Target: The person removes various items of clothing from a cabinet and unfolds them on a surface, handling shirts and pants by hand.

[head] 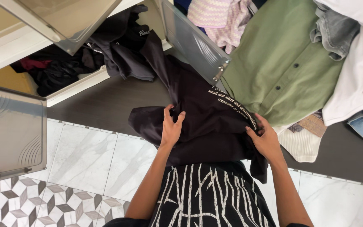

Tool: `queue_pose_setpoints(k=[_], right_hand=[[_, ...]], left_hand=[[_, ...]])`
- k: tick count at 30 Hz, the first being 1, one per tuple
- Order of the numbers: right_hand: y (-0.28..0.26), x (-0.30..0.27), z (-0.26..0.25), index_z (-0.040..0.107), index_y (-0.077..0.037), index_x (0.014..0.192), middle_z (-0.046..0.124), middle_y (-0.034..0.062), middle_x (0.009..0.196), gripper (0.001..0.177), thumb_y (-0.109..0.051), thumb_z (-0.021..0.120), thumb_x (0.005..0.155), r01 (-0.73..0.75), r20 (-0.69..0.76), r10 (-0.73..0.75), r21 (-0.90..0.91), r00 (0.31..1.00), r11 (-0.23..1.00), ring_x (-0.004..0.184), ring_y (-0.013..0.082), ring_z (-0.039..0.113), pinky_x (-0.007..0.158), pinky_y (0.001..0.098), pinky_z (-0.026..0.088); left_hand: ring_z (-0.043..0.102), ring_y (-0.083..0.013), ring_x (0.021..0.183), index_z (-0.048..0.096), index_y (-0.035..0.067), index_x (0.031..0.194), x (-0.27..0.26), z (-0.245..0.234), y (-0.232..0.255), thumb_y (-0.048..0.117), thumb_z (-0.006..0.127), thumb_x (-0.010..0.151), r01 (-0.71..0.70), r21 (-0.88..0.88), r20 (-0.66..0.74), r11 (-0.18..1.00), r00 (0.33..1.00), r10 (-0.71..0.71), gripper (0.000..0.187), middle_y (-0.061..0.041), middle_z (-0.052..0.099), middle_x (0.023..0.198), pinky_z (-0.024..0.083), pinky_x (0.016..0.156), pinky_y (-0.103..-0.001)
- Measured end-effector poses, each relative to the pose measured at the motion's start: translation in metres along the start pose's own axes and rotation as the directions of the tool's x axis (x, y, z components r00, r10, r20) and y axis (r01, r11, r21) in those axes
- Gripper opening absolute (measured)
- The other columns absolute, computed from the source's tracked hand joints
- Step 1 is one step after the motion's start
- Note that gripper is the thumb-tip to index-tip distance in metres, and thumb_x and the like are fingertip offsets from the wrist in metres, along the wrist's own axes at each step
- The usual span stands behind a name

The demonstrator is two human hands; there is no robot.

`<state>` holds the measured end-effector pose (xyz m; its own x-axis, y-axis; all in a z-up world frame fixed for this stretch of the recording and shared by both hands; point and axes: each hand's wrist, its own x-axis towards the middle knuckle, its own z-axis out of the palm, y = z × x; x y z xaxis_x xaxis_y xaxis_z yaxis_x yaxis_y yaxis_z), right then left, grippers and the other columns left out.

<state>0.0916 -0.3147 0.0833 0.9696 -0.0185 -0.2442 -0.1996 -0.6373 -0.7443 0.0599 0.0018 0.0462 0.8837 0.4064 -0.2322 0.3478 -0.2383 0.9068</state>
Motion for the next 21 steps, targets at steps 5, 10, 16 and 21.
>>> queue_pose_setpoints(k=[5, 10, 16, 21], right_hand=[[0.019, 0.001, -0.007, 0.064, -0.002, 0.133, 0.072, 0.0066, 0.088, 0.053, -0.021, 0.077, 0.086, -0.125, 0.152, 0.109, 0.099, 0.982, 0.987, 0.076, 0.016, 0.062, 0.073, 0.0312, 0.052], [0.047, -0.001, -0.018, 0.07, 0.005, 0.118, 0.071, 0.009, 0.093, 0.041, -0.014, 0.078, 0.082, -0.23, 0.269, 0.162, 0.245, 0.949, 0.942, 0.082, 0.0166, 0.063, 0.076, 0.0302, 0.052], [0.066, -0.011, -0.049, 0.067, -0.008, 0.119, 0.072, 0.0049, 0.096, 0.046, -0.003, 0.063, 0.073, -0.34, 0.359, 0.191, 0.419, 0.914, 0.842, 0.093, 0.0158, 0.063, 0.089, 0.0275, 0.047], [0.123, -0.011, -0.074, 0.042, -0.01, 0.079, 0.05, -0.0011, 0.088, 0.027, -0.005, 0.065, 0.093, -0.263, 0.333, 0.034, 0.674, 0.942, 0.69, 0.088, 0.0116, 0.047, 0.078, 0.0295, 0.038]], left_hand=[[0.072, -0.0247, 0.109, 0.064, -0.005, 0.127, -0.003, 0.002, 0.017, 0.046, 0.069, 0.091, 0.234, -0.067, 0.277, 0.97, 0.938, -0.208, 0.063, -0.018, 0.074, 0.116, 0.054, 0.097, -0.035], [0.074, -0.0314, 0.103, 0.071, -0.014, 0.12, -0.013, 0.014, 0.018, 0.034, 0.07, 0.085, 0.355, -0.074, 0.455, 0.932, 0.844, -0.285, 0.06, -0.026, 0.077, 0.113, 0.057, 0.094, -0.038], [0.062, -0.0293, 0.126, 0.044, -0.01, 0.143, -0.025, 0.049, 0.014, 0.031, 0.081, 0.072, 0.317, -0.001, 0.569, 0.948, 0.78, -0.26, 0.089, -0.022, 0.062, 0.137, 0.047, 0.108, -0.034], [0.055, -0.0278, 0.132, 0.041, -0.003, 0.147, -0.035, 0.084, 0.031, 0.03, 0.081, 0.072, 0.338, -0.048, 0.658, 0.94, 0.718, -0.225, 0.09, -0.017, 0.057, 0.141, 0.044, 0.111, -0.036]])
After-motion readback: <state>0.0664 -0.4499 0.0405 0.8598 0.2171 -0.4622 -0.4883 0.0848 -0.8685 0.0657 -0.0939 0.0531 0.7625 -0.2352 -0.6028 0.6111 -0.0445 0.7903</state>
